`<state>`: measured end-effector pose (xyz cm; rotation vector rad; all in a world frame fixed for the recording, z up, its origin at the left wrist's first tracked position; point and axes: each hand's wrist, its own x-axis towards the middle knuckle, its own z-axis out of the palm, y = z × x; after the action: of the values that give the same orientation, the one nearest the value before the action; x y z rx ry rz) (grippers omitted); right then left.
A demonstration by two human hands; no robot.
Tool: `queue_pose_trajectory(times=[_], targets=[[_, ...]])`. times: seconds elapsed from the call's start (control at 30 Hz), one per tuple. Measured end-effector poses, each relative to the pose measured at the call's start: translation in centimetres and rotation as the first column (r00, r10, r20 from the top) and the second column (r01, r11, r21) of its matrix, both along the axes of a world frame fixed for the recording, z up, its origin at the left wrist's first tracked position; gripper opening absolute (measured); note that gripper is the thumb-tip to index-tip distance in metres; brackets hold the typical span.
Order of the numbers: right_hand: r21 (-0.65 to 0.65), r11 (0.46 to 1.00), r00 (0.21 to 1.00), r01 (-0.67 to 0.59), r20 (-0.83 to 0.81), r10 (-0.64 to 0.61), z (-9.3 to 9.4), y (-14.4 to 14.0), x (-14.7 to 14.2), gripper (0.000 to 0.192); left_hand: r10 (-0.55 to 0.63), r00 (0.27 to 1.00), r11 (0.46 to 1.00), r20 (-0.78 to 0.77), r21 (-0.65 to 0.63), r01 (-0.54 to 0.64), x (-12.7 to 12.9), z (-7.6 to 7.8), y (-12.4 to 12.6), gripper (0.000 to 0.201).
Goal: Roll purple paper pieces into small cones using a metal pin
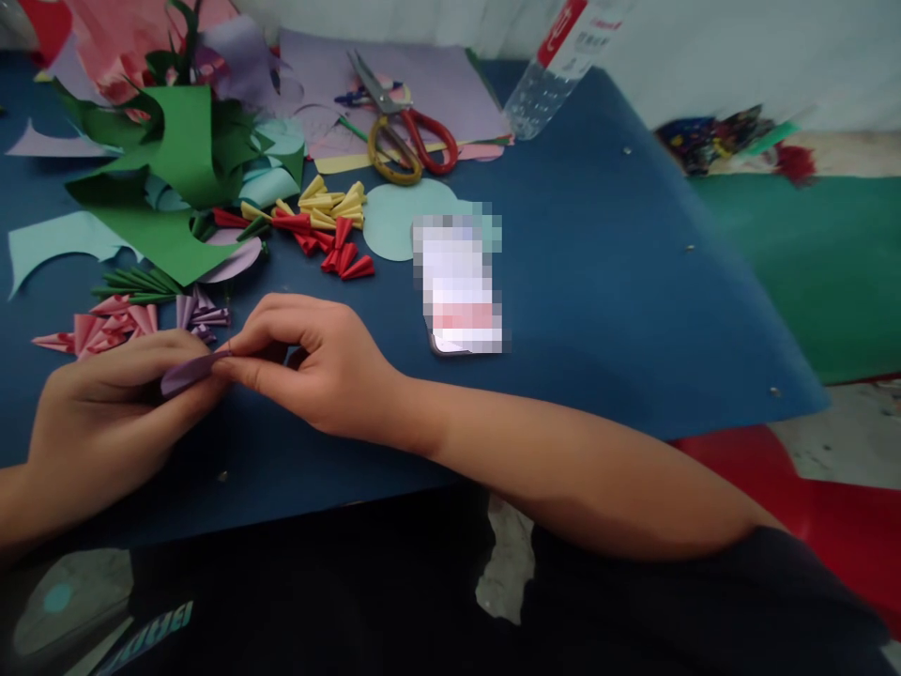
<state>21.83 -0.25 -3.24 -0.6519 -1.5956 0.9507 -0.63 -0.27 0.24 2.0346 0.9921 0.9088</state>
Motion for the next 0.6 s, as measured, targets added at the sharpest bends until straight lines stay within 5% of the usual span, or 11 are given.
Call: queue_pose_trajectory(times=[0.37, 0.6], targets=[[0.070, 0.997, 0.999, -0.033, 0.008, 0.032, -0.25, 0.28, -0.13, 0.018, -0.072, 0.997, 0.995, -0.022, 0.071, 0.074, -0.27, -0.19, 0.11, 0.014], [0.041, 0.995, 0.994, -0.089, 0.074, 0.086, 0.25, 0.14, 0.55, 0.008, -0.056, 0.998, 0.998, -0.029, -0.023, 0.055, -0.15, -0.02, 0.37, 0.016]])
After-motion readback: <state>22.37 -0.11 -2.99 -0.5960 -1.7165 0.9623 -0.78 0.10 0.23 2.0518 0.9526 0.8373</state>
